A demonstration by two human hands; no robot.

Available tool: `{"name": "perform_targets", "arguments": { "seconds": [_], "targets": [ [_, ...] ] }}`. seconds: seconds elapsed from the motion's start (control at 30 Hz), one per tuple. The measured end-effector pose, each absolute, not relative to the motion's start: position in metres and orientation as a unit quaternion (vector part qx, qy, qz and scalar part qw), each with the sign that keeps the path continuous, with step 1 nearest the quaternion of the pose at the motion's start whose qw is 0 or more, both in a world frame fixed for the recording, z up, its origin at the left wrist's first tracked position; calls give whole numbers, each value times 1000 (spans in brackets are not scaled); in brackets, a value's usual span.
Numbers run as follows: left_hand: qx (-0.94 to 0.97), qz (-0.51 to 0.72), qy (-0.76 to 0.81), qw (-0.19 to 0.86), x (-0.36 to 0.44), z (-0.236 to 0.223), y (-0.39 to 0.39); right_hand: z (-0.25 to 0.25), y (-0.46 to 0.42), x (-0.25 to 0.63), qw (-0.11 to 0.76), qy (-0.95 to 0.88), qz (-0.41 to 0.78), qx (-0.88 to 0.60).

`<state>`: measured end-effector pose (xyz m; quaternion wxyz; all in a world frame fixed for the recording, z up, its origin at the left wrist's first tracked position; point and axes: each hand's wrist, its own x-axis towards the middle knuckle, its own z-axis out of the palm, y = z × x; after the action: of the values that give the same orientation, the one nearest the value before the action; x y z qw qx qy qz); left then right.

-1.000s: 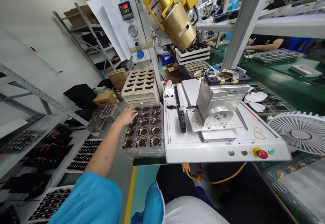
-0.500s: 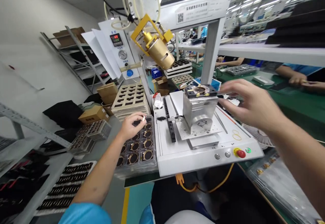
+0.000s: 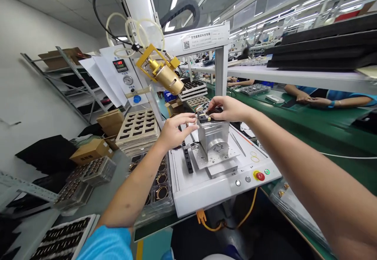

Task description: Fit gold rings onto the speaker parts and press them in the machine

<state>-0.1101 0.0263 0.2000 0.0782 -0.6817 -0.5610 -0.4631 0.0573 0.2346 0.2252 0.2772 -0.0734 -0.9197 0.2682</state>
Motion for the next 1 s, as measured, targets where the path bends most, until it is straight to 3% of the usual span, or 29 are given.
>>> {"name": "perform_targets", "arguments": {
  "seconds": [0.23, 0.33, 0.47, 0.6, 0.87, 1.0],
  "targets": [
    [-665, -455, -592, 18, -108, 234, 58, 240, 238, 54, 222, -935, 269, -66],
    [-661, -419, -621, 32, -101, 241, 73, 236, 245, 56, 318, -884, 338, -52],
    [-664, -248, -702, 67, -76, 248, 99, 210, 249, 75, 476, -756, 444, -71],
    [-683, -142, -713, 79, -57, 246, 103, 174, 233, 130, 507, -716, 469, -103],
    [-741, -96, -657, 98, -67, 214, 81, 38, 198, 256, 413, -674, 505, -345],
    [-732, -115, -669, 66, -71, 213, 81, -31, 185, 266, 279, -717, 487, -414]
  ]
}}
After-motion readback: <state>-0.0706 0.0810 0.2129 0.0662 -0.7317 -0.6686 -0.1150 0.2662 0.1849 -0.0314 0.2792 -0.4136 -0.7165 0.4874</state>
